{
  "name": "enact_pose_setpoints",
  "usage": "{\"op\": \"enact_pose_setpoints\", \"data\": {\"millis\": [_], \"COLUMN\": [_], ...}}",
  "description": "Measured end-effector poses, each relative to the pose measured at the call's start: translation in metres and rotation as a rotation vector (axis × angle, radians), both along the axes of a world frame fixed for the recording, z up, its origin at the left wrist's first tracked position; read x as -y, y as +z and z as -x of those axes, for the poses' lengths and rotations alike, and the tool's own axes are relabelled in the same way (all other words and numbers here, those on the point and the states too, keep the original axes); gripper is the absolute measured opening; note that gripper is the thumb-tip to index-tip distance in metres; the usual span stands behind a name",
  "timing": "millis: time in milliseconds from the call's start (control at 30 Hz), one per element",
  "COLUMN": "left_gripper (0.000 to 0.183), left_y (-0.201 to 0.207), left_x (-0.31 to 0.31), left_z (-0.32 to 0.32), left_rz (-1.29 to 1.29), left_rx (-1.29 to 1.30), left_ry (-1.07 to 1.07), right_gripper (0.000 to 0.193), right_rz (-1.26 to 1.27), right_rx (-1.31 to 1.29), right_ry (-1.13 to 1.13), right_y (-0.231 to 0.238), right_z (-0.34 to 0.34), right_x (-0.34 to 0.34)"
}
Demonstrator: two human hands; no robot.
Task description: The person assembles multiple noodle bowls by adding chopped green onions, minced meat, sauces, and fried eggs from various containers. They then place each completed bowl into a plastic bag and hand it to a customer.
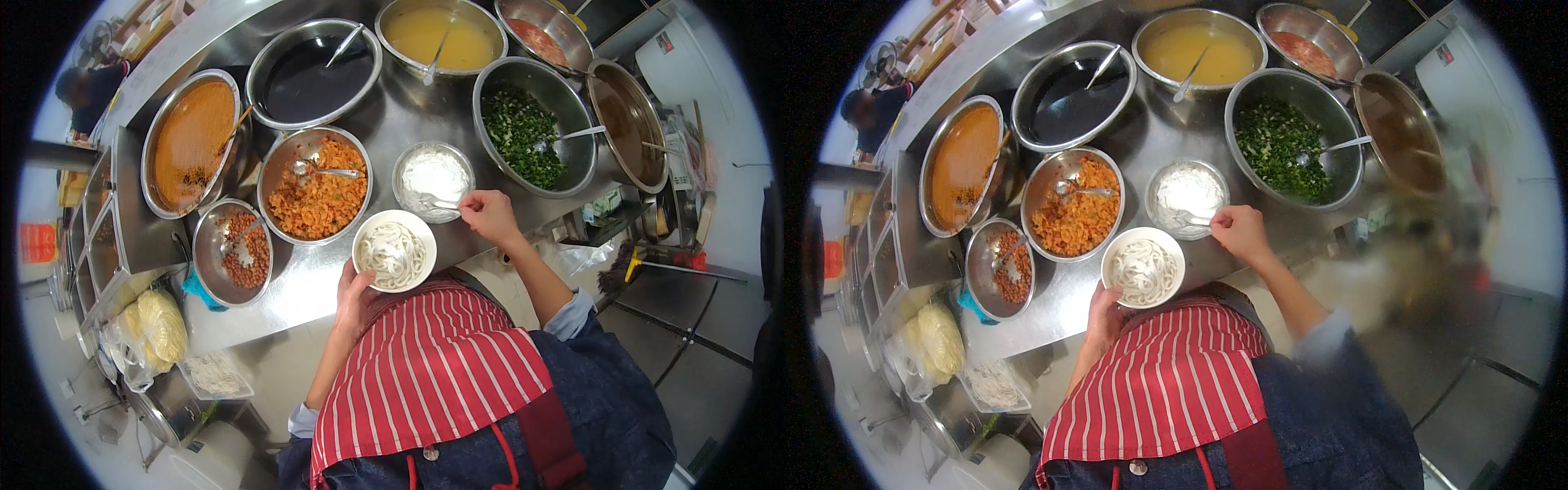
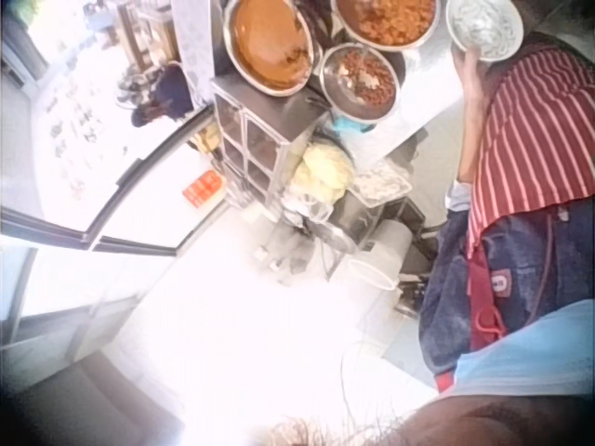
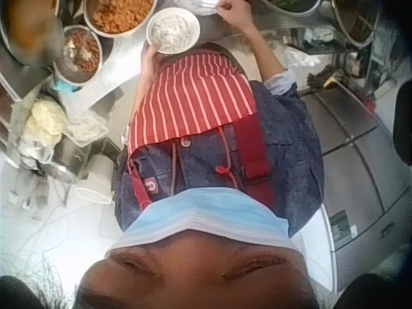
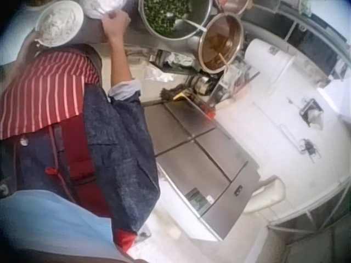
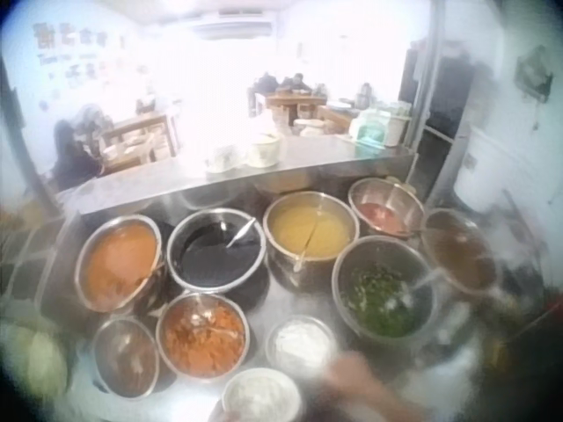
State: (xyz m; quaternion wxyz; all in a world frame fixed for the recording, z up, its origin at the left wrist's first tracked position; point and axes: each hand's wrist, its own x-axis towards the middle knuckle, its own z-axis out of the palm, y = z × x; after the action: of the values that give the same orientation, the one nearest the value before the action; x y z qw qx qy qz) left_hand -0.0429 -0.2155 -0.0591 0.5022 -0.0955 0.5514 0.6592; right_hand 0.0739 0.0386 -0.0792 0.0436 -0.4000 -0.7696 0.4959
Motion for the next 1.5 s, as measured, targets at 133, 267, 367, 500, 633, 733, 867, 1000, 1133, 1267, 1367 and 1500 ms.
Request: {"op": "enact_pose_setpoints", "data": {"millis": [133, 267, 367, 500, 633, 733, 867, 1000, 1133, 1267, 1367, 1500], "left_gripper": [0.064, 0.062, 0.061, 0.060, 0.059, 0.062, 0.062, 0.062, 0.071, 0.075, 0.076, 0.072], "left_y": [0.000, -0.001, -0.003, -0.009, -0.012, -0.005, 0.006, 0.018, 0.039, 0.055, 0.068, 0.077], "left_x": [-0.003, -0.008, -0.009, -0.003, 0.006, 0.014, 0.009, -0.016, -0.057, -0.103, -0.126, -0.152], "left_z": [0.011, 0.022, 0.028, 0.030, 0.028, 0.024, 0.013, -0.014, -0.046, -0.066, -0.073, -0.064], "left_rz": [-0.016, -0.042, -0.057, -0.116, -0.280, -0.231, -0.174, -0.195, -0.199, -0.202, -0.203, -0.144], "left_rx": [0.013, 0.003, -0.005, 0.066, 0.157, 0.170, 0.151, 0.114, 0.074, 0.054, 0.034, 0.006], "left_ry": [-0.068, -0.095, -0.127, -0.087, -0.121, -0.094, 0.043, 0.196, 0.263, 0.258, 0.254, 0.145], "right_gripper": [0.010, 0.010, 0.011, 0.023, 0.034, 0.020, 0.013, 0.015, 0.011, 0.011, 0.013, 0.013], "right_rz": [0.150, -0.139, -0.327, -0.096, -0.349, -0.768, -1.192, -1.179, -1.167, -0.986, -0.671, -0.509], "right_rx": [-0.054, -0.199, -0.170, 0.017, -0.005, -0.066, 0.411, 0.725, 0.712, 0.693, 0.489, 0.278], "right_ry": [-0.109, 0.085, 0.061, -0.077, -0.206, -0.136, 0.197, 0.523, 0.303, 0.287, 0.251, 0.180], "right_y": [0.033, 0.064, 0.062, 0.060, 0.076, 0.072, 0.036, 0.026, 0.029, 0.016, 0.005, 0.020], "right_z": [0.002, -0.002, 0.006, 0.008, -0.022, -0.032, -0.050, -0.064, -0.059, -0.042, -0.043, -0.053], "right_x": [0.006, 0.031, 0.036, 0.021, -0.037, -0.124, -0.199, -0.227, -0.237, -0.235, -0.226, -0.224]}}
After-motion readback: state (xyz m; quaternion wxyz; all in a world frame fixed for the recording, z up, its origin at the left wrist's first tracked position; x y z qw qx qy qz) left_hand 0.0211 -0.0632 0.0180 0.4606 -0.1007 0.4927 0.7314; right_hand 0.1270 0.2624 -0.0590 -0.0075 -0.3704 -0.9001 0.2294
